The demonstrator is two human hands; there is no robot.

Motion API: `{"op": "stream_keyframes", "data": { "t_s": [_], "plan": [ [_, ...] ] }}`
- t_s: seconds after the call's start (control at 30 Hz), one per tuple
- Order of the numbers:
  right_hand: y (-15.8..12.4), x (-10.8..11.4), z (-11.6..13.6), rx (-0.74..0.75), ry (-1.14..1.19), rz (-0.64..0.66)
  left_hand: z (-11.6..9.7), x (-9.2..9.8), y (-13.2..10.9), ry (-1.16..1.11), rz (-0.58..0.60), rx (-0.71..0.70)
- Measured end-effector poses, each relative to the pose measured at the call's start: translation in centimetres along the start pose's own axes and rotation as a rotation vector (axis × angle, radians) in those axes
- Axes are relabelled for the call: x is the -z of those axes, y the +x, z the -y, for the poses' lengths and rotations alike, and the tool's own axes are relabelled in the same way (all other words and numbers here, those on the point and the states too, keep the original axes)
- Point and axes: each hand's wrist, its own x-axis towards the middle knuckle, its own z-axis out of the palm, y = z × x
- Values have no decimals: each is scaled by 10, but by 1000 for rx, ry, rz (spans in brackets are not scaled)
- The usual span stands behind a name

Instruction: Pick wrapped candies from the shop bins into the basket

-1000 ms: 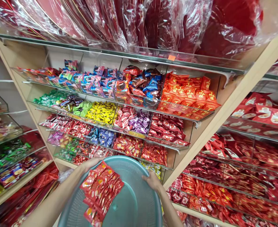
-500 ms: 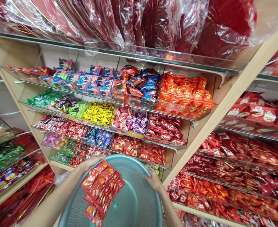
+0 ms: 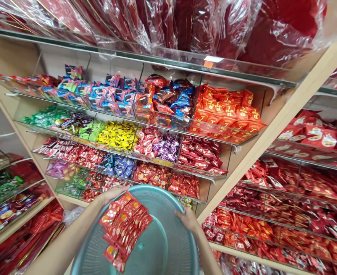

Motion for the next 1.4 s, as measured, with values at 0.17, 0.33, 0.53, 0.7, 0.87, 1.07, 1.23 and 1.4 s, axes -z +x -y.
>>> {"op": "stream_keyframes", "data": {
  "t_s": [0.17,0.33,0.53,0.7,0.87,1.07,1.23,1.4],
  "plan": [
    [1,0,-2,1,-91,-49,5,4,7,15,3,-11],
    [-5,-1,6,43,-194,-130,2,4,11,17,3,-11],
    [-2,0,16,42,-280,-172,-6,5,14,100,-44,-46],
    [-3,0,16,46,-304,-186,-6,3,15,67,-32,-4],
    [-7,-1,30,113,-464,-335,-4,3,18,39,-61,47],
    [32,-22,93,287,-695,-421,-2,4,19,31,-44,37],
    [91,-58,142,102,-896,-342,-7,1,13,9,-51,50],
    [127,-79,157,-123,-980,-263,-11,-1,10,-29,-19,44]
  ]
}}
